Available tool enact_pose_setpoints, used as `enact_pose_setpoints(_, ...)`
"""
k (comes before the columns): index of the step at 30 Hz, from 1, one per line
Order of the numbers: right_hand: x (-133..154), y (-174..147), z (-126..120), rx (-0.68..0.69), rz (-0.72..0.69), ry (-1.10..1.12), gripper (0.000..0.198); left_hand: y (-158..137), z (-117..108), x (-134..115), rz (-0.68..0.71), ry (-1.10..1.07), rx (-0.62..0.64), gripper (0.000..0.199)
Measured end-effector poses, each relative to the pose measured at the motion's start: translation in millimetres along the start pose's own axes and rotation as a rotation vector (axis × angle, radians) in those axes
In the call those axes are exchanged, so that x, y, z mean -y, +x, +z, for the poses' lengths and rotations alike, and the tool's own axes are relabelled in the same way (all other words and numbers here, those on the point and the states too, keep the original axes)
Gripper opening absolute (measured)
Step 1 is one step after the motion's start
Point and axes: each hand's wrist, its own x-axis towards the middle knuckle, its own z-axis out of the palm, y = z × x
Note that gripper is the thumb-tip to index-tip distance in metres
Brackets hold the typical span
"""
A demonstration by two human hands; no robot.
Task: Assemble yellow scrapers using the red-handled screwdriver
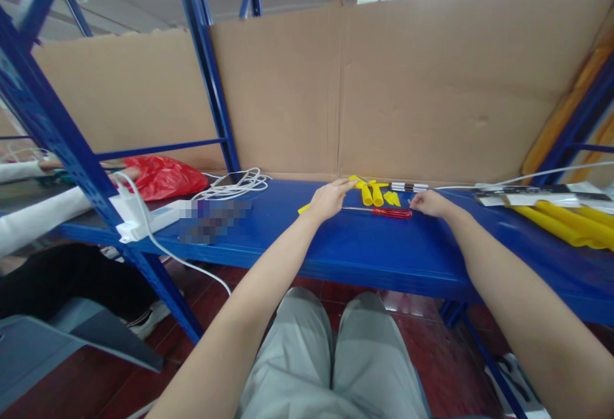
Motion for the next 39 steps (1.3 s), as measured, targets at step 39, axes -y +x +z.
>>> enact_pose_setpoints(39, 60, -19, -8, 0.041, -0.390, 0.485, 0.027, -2, 6, -18, 0.226, 0.421, 0.215, 0.058)
